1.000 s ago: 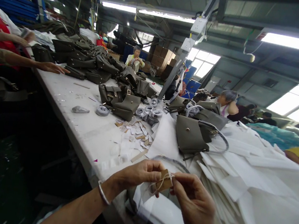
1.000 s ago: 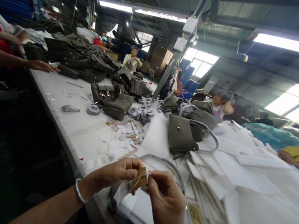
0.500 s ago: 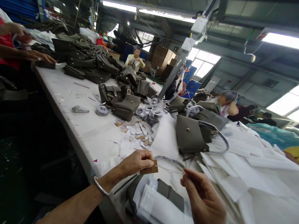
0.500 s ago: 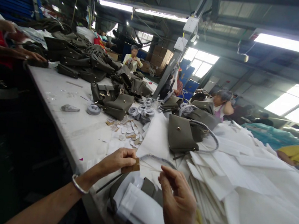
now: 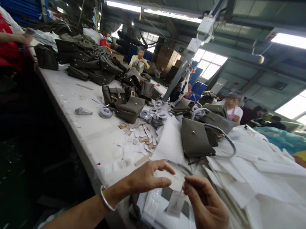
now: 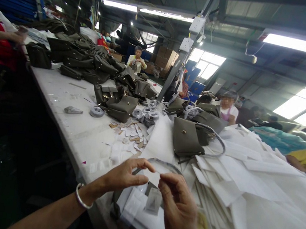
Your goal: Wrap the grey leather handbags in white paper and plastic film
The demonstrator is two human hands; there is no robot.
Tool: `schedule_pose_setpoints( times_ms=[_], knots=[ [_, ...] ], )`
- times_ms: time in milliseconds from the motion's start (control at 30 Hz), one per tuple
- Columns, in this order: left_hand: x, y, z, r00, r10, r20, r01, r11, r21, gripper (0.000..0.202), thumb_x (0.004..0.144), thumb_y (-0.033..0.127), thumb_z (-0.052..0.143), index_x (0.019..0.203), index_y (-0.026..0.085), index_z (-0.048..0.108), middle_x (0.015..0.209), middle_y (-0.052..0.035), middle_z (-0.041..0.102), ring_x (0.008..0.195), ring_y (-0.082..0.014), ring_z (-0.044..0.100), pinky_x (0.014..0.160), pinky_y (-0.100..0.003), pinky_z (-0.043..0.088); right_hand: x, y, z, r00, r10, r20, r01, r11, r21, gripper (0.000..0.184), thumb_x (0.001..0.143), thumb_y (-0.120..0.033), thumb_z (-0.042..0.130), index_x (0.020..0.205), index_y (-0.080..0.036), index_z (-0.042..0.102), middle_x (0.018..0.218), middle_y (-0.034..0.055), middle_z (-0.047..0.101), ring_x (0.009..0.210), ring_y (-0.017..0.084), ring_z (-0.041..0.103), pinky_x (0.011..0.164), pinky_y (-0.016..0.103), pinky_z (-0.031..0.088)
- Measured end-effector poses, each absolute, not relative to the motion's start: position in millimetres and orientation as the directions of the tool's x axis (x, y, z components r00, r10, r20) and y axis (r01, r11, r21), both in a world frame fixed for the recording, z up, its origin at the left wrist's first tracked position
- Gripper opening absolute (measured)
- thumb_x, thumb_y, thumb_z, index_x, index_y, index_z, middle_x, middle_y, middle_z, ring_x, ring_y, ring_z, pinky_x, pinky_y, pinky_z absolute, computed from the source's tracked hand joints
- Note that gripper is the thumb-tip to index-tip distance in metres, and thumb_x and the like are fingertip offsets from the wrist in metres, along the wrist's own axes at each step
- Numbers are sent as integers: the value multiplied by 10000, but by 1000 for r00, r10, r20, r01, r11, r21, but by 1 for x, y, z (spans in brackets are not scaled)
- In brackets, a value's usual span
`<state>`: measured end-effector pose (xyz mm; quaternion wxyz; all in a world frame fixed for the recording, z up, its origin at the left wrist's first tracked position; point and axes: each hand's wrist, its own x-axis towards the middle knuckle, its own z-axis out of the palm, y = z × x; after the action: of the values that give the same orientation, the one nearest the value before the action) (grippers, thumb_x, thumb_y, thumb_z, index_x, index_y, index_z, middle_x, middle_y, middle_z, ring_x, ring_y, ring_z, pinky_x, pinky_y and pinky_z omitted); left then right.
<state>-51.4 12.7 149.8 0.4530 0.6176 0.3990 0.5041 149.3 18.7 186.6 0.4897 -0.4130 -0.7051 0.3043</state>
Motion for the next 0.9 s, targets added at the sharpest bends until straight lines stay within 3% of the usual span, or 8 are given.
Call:
schedule_pose_setpoints(
  times_ms=[100, 200, 333, 433, 567, 733, 900],
  knots=[
    [-36, 5, 157, 200, 930, 309, -66, -302, 951, 286, 774, 260, 756, 1052, 205, 718, 1050, -29, 716, 1044, -213, 628, 969, -301, 433, 150, 16, 188, -184, 893, 410, 244, 445, -861, 204, 800, -382, 731, 888, -198, 718, 813, 55, 700, 739, 193, 677, 676, 256, 577],
    [-24, 3, 160, 155, 939, 306, -114, -291, 950, 251, 757, 303, 782, 959, 167, 722, 957, -38, 725, 924, -198, 664, 823, -270, 497, 153, 14, 188, -187, 909, 373, 237, 410, -881, 211, 789, -378, 745, 901, -199, 732, 858, 69, 721, 788, 213, 693, 711, 272, 587],
    [-16, 4, 157, 129, 964, 235, -119, -220, 968, 254, 820, 387, 721, 846, 134, 727, 845, -46, 715, 786, -163, 646, 660, -223, 480, 158, 14, 187, -172, 920, 352, 265, 388, -883, 224, 781, -394, 752, 907, -209, 746, 865, 72, 735, 775, 210, 699, 683, 256, 589],
    [-17, 5, 154, 136, 967, 216, -120, -200, 972, 194, 788, 327, 743, 826, 138, 728, 823, -34, 712, 779, -149, 632, 661, -211, 465, 158, 14, 186, -154, 928, 340, 277, 371, -886, 244, 760, -416, 763, 884, -206, 749, 868, 78, 740, 756, 216, 701, 667, 267, 592],
    [-22, 5, 153, 159, 980, 123, -149, -100, 984, 156, 740, 282, 738, 774, 134, 701, 718, -13, 672, 638, -128, 595, 604, -224, 457, 156, 8, 187, -61, 948, 313, 293, 317, -902, 291, 756, -461, 752, 895, -206, 742, 908, 80, 742, 788, 221, 698, 730, 298, 586],
    [-27, 6, 157, 159, 966, 203, -226, -164, 960, 140, 756, 267, 702, 737, 129, 683, 729, -37, 691, 723, -144, 616, 724, -248, 464, 153, 4, 185, -23, 960, 280, 290, 275, -917, 322, 757, -486, 745, 918, -207, 729, 951, 78, 741, 851, 232, 694, 791, 319, 568],
    [-28, 8, 154, 118, 971, 210, -290, -169, 942, 109, 732, 232, 703, 742, 124, 689, 722, -30, 693, 704, -136, 615, 704, -235, 456, 158, 12, 178, -71, 944, 321, 298, 327, -897, 339, 743, -491, 763, 905, -194, 732, 900, 92, 747, 800, 242, 705, 731, 324, 587]
  ],
)
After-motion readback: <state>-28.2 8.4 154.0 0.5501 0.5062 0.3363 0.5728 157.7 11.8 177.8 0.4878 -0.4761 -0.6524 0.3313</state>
